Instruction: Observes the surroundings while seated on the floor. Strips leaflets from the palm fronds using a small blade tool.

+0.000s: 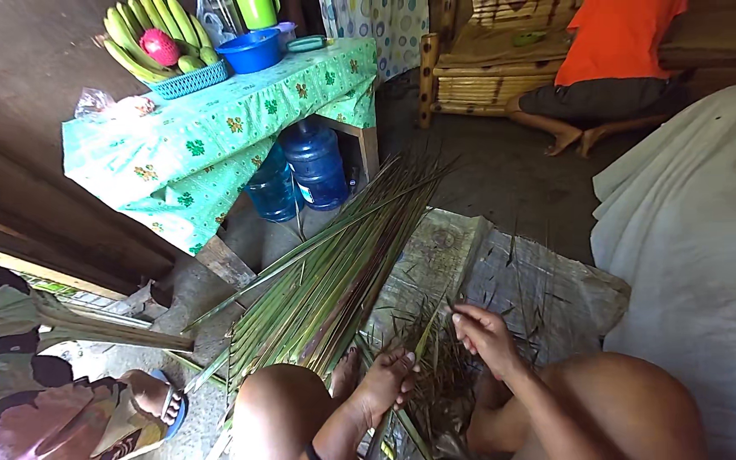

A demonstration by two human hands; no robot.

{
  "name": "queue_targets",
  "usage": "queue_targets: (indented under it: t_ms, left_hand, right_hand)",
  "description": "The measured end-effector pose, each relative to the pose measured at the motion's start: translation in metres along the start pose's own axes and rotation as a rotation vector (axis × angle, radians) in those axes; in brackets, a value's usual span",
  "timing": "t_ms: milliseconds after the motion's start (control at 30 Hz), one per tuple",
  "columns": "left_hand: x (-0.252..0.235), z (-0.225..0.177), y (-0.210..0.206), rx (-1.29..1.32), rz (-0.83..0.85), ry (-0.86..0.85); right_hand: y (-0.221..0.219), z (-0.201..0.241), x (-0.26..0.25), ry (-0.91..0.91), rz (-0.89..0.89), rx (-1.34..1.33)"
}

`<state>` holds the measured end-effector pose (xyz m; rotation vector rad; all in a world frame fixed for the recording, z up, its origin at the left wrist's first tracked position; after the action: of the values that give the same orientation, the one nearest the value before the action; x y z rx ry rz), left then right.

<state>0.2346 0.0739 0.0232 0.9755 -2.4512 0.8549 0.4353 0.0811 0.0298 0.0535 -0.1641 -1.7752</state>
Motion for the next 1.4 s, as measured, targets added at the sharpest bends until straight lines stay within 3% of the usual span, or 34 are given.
queue_targets:
  t_ms: [167,400,600,733,1067,1400]
  left_hand:
    - [-0.004,-0.002,0.003,-0.008,-0.040,-0.018]
    - [-0.003,-0.005,0.005,-0.073,-0.069,-0.050]
    - [-0.003,-0.005,0.008,-0.064,-0.081,-0.071]
    - [-0.003,-0.005,0.002,-0.065,-0.052,-0.068]
    - [-0.001,-0.004,-0.005,-0.138,-0.024,-0.072]
    - [-0.001,0.002,-0.008,-0.171,0.012,-0.058]
  right_hand:
    - [-0.066,0.010,0.038,-0.090,0.397,-0.015]
    - [-0.057,0.004,0.026,-0.071,0.296,-0.048]
    - [-0.070,0.009,0.039,0.015,0.431,0.099]
    - [-0.054,0.008,0.026,0.101,0.280,0.195]
    - [-0.032,0.007,0.010,0.131,0.008,0.013]
    - [-0.013,-0.005,-0.005,-0.046,-0.070,-0.171]
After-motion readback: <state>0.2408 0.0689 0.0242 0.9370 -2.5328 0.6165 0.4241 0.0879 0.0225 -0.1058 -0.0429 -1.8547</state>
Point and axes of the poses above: each hand's wrist, its own x-axis away from the middle knuckle, its own y-axis out of the back of the hand, z = x × y, the point moved 8 cm from there along -x, towards the middle knuckle, and after that the axes turned 4 degrees about z, right-handed, at the moved point
